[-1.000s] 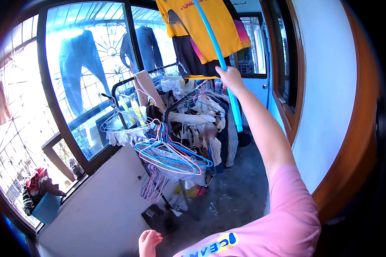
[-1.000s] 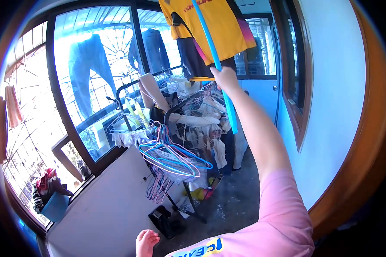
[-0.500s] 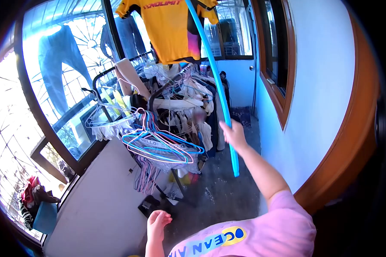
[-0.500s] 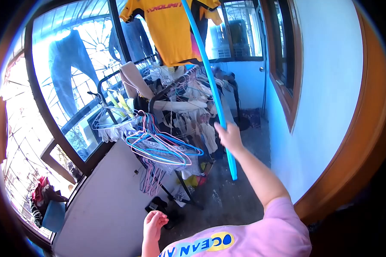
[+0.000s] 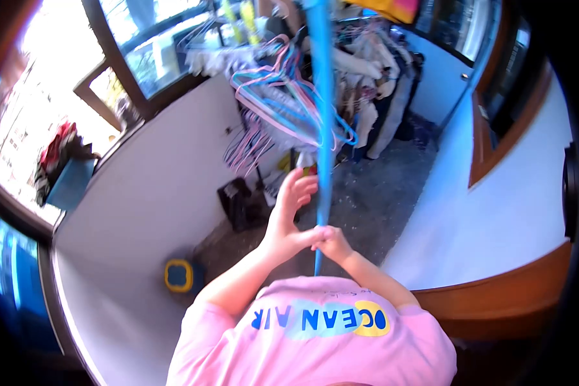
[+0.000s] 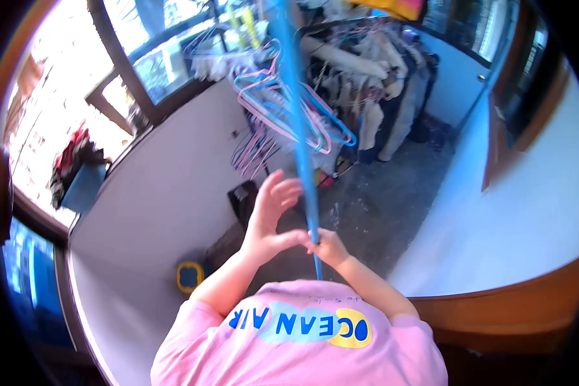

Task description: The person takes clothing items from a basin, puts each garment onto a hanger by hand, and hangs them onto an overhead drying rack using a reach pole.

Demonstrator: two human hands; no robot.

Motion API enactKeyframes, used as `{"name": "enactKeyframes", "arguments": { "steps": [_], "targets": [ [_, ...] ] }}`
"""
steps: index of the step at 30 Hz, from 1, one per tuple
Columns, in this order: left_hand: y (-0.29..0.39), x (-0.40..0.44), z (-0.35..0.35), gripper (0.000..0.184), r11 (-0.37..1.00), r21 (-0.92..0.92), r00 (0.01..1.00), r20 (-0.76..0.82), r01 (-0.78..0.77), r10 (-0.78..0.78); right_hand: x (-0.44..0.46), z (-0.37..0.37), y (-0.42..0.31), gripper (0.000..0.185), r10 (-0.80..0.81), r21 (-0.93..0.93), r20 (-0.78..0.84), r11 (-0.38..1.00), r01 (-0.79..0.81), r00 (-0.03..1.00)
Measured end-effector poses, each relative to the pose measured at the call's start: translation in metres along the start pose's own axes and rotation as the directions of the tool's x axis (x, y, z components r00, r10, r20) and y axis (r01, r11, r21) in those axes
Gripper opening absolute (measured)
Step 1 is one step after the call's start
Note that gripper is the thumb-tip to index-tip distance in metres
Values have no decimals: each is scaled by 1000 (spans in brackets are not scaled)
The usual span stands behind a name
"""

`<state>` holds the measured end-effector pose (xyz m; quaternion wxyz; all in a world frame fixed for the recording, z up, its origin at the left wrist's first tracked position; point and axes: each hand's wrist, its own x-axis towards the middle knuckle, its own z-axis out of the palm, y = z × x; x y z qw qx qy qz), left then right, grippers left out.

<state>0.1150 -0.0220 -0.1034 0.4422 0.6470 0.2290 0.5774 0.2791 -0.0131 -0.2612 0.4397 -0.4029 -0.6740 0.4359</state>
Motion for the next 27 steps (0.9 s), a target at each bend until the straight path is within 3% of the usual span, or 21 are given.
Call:
{"name": "enactKeyframes", "arguments": {
  "steps": [2,4,5,6,8,10,12,14,18,19,21,22,25,26,27],
  "targets": [
    [10,-8,7,52,977,-209,935,-333,51,-120,-16,25,30,25,57,-129,212,991,-30,976],
    [12,-35,-28,14,962,-209,765,-586,175,-267,-23,37,44,27,107,-289,474,956,40,874],
    [18,-48,-44,30,993,-106,764,-635,57,-112,-29,38,44,36,17,-284,510,947,150,860],
    [25,-69,-60,35,996,-42,732,-676,77,-85,-35,37,45,48,-76,-264,550,929,260,832],
    [43,-124,-81,36,995,20,593,-804,101,-44,-46,34,61,63,121,-293,606,953,79,786],
    [68,-186,-92,36,994,70,438,-898,85,26,-59,34,98,56,297,-216,644,955,-204,705],
    [92,-246,-94,36,987,118,299,-951,110,81,-73,33,114,46,381,-263,628,924,-276,679],
    [107,-299,-92,36,983,120,94,-990,136,108,-90,38,153,35,406,-211,624,910,-357,668],
    [116,-403,-94,38,950,161,-229,-947,268,226,-86,63,155,24,481,-259,688,862,-436,543],
    [119,-431,-92,38,946,177,-270,-929,273,252,-81,73,145,24,466,-268,720,871,-412,515],
    [130,-490,-90,34,913,208,-478,-798,351,366,-69,102,125,24,509,-261,714,831,-491,482],
    [134,-515,-86,34,910,222,-501,-776,351,383,-65,116,124,24,493,-266,735,841,-471,466],
    [137,-566,-66,27,864,126,-780,-382,487,496,-37,147,124,22,529,-361,717,839,-407,453],
    [139,-584,-57,26,870,66,-843,-222,489,491,-31,160,117,22,526,-363,711,843,-397,466],
    [130,-617,-48,26,854,117,-849,-103,507,518,-25,173,111,22,541,-406,720,836,-368,434]
  ]
}}
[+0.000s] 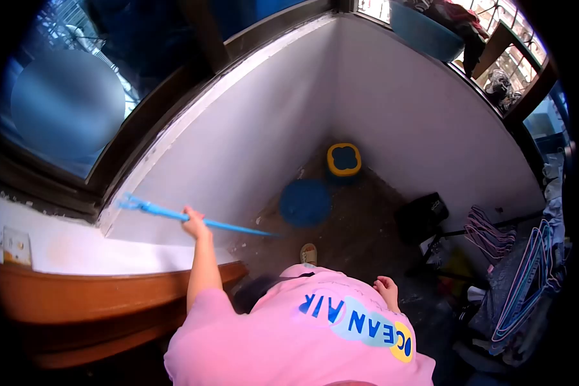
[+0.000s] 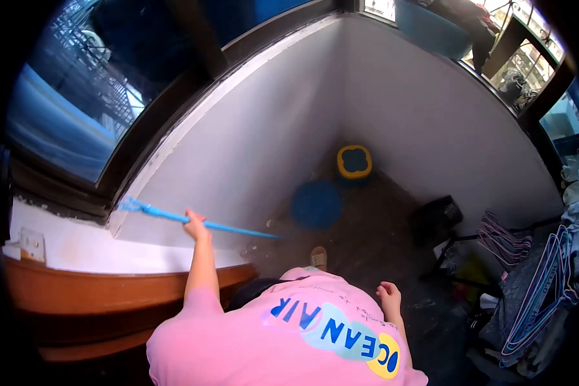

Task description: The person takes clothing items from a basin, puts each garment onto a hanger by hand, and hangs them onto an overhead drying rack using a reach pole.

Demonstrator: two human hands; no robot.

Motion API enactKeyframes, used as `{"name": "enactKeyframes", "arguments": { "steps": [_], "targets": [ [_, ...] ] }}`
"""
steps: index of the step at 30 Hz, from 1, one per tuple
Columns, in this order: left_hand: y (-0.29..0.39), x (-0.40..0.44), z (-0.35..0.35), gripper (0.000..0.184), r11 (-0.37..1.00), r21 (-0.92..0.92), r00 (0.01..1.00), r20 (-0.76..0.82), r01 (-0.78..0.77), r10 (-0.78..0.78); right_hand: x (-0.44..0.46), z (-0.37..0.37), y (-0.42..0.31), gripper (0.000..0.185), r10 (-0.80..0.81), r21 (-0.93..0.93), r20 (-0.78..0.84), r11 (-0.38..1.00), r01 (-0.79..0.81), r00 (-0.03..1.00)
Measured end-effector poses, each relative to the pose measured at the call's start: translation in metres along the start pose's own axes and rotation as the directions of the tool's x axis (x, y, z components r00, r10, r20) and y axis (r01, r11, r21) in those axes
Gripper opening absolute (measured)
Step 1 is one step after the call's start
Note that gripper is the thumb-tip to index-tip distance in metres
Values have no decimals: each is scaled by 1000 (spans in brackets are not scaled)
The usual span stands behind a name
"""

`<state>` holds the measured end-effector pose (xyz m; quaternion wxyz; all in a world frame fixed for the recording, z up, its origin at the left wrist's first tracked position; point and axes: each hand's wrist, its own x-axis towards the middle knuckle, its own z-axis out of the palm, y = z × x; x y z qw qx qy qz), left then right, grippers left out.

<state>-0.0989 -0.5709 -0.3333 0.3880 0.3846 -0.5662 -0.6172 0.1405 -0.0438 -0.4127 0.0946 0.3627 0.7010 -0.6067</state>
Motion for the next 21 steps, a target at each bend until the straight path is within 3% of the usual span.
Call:
{"name": "enactKeyframes", "arguments": {
  "steps": [1,2,3,5,6,9,10,13,16,17,19,21],
  "targets": [
    [-21,24,-19,26,998,59,995,-102,-17,23,10,3,-9,21,22,-38,21,999,-21,1000],
    [-27,34,-31,29,990,123,971,-237,63,-32,26,6,-6,21,3,-93,29,996,-1,1000],
    [-34,45,-43,36,974,163,926,-368,156,-87,41,13,-7,21,5,-68,-20,998,-7,1000],
    [-56,73,-69,55,965,190,831,-554,180,-45,66,22,-14,23,-29,-249,71,967,46,997],
    [-70,96,-90,54,945,299,816,-574,131,68,74,28,-25,24,-26,-306,107,950,58,994],
    [-72,128,-121,37,817,391,752,-655,424,-77,90,50,-80,25,-22,-404,213,908,109,977],
    [-95,151,-144,40,700,475,703,-709,534,-57,96,54,-98,25,-55,-423,238,893,154,970],
    [-95,160,-155,41,576,508,660,-748,641,-74,126,55,-152,25,-183,-444,315,839,315,931],
    [-102,161,-151,42,559,496,650,-753,664,-104,150,40,-241,24,-368,-350,303,815,462,879],
    [-103,156,-148,42,561,484,644,-756,672,-118,162,31,-273,23,-482,-265,283,792,550,829],
    [-107,145,-139,43,567,455,627,-766,687,-146,167,11,-362,22,-565,20,201,819,573,800],
    [-111,129,-127,44,583,418,612,-771,697,-178,166,-14,-450,25,-748,116,77,663,739,659]
  ]
}}
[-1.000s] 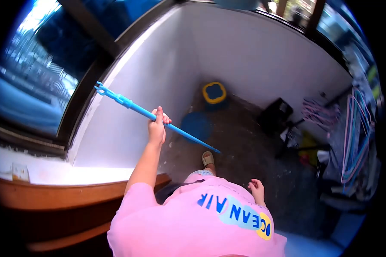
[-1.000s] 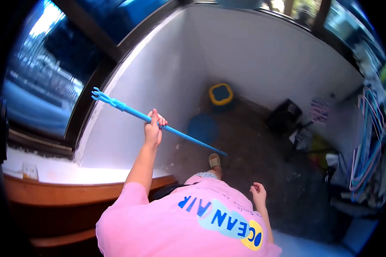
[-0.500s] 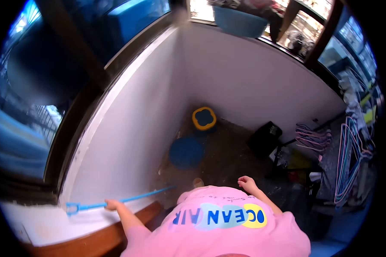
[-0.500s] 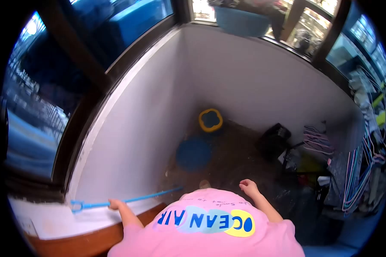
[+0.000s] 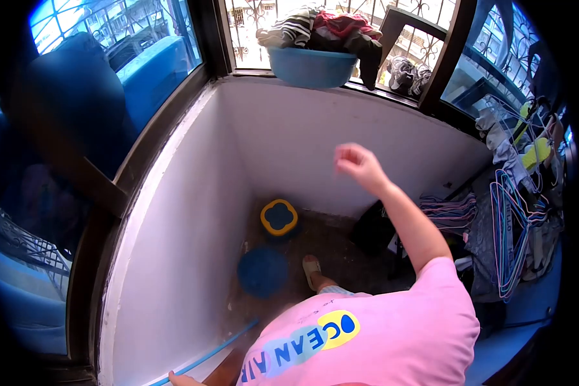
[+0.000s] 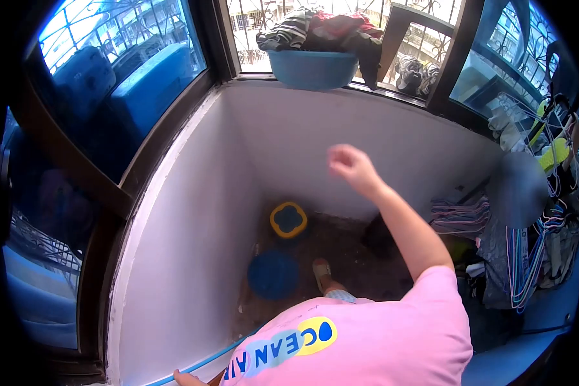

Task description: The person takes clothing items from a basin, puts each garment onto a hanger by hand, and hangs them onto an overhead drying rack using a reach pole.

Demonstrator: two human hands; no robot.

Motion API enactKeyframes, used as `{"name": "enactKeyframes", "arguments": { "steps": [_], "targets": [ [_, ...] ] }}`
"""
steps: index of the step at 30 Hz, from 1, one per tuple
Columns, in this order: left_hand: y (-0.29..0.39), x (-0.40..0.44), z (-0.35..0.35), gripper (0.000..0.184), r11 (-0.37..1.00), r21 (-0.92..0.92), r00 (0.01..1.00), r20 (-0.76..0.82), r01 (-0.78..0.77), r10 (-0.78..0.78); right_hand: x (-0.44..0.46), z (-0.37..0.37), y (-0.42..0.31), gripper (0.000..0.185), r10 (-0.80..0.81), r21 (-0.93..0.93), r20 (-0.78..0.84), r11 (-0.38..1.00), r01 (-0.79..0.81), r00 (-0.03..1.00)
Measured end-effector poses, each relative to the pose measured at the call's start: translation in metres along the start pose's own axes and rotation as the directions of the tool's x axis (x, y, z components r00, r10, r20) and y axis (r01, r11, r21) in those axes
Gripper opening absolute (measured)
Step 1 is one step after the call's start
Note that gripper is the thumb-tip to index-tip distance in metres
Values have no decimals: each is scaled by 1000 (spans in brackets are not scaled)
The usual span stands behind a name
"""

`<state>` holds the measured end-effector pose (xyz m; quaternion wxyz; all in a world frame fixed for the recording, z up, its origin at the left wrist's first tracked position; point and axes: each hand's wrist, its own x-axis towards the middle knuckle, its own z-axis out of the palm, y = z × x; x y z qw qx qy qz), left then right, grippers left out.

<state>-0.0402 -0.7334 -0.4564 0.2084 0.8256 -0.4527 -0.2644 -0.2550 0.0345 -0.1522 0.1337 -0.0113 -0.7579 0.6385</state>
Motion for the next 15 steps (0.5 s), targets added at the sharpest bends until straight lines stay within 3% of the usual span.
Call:
{"name": "enactKeyframes", "arguments": {
  "steps": [2,3,4,6,8,10,12,13,14,15],
  "targets": [
    [-9,-26,0,45,998,-47,999,14,41,-41,67,-25,-46,26,-332,-59,-134,943,327,934],
    [-13,-41,-1,45,995,-78,998,28,65,-63,95,-34,-75,26,-421,-95,-175,907,410,890],
    [-16,-57,-1,46,989,-116,994,53,96,-90,134,-50,-90,30,-585,-218,-173,807,548,793],
    [-19,-93,-6,47,958,-211,976,142,193,-166,199,-64,-128,36,-711,-443,-214,682,582,669],
    [-10,-148,-13,48,879,-315,906,344,358,-246,258,-72,-156,57,-754,-684,-192,562,465,629],
    [5,-220,-15,49,824,-345,772,613,450,-165,300,-71,-188,83,-420,-668,-178,715,204,890],
    [30,-318,-12,43,830,-414,519,835,374,183,377,-74,-174,93,-513,-721,-197,653,231,836],
    [43,-361,-7,39,841,-464,381,857,279,346,420,-78,-168,113,-334,-725,-224,684,72,916],
    [63,-434,-27,34,825,-544,238,831,153,503,446,-81,-171,104,-181,-853,-151,521,-36,972],
    [79,-501,-46,33,799,-592,113,805,101,582,458,-84,-177,89,40,-906,-20,422,-35,999]
  ]
}}
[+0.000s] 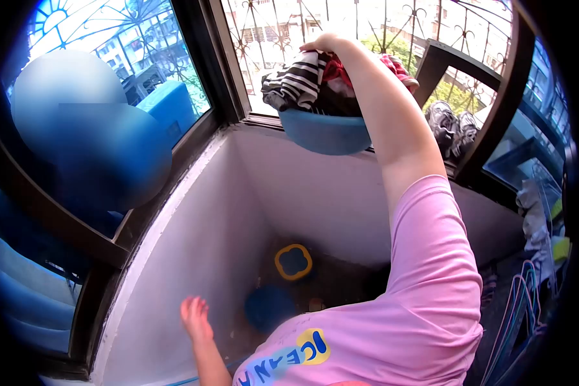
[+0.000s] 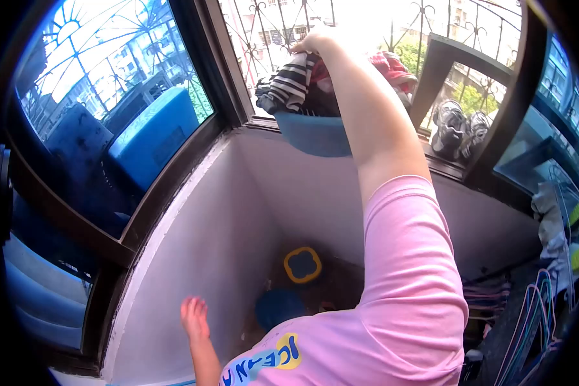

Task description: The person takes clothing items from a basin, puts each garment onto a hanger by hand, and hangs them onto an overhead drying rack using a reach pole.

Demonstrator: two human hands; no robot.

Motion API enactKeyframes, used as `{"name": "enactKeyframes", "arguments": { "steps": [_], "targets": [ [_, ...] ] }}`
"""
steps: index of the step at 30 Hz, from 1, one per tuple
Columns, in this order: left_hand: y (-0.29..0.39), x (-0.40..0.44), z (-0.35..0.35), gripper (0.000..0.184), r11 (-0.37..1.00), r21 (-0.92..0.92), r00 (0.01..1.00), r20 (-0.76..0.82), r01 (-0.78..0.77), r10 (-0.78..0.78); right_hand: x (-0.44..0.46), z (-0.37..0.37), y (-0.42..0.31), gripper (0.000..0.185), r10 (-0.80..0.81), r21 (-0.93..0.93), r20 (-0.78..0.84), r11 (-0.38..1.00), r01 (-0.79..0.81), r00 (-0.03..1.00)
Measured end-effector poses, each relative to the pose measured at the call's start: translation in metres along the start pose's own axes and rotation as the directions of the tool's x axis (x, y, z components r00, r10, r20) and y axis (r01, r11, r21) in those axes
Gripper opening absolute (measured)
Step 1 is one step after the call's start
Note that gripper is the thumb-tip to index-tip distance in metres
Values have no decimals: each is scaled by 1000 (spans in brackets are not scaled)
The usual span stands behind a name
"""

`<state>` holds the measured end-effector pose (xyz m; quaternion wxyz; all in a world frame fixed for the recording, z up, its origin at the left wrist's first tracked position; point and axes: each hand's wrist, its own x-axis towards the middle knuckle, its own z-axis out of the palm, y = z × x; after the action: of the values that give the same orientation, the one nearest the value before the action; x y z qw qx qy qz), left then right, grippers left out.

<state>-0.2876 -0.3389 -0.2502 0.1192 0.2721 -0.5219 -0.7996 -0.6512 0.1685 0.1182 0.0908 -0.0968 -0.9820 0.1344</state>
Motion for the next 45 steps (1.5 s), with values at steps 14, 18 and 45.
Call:
{"name": "enactKeyframes", "arguments": {
  "steps": [14,18,45],
  "targets": [
    [90,-69,429,63,36,-105,-84,924,-994,372,23,-29,37,21,-14,803,-549,268,532,836],
    [74,-56,451,58,-39,22,6,927,-999,375,-24,-69,24,24,-119,802,-593,-183,569,797],
    [-22,-139,250,25,955,292,-18,956,46,-292,-542,160,34,56,261,988,-41,153,0,965]
  ]
}}
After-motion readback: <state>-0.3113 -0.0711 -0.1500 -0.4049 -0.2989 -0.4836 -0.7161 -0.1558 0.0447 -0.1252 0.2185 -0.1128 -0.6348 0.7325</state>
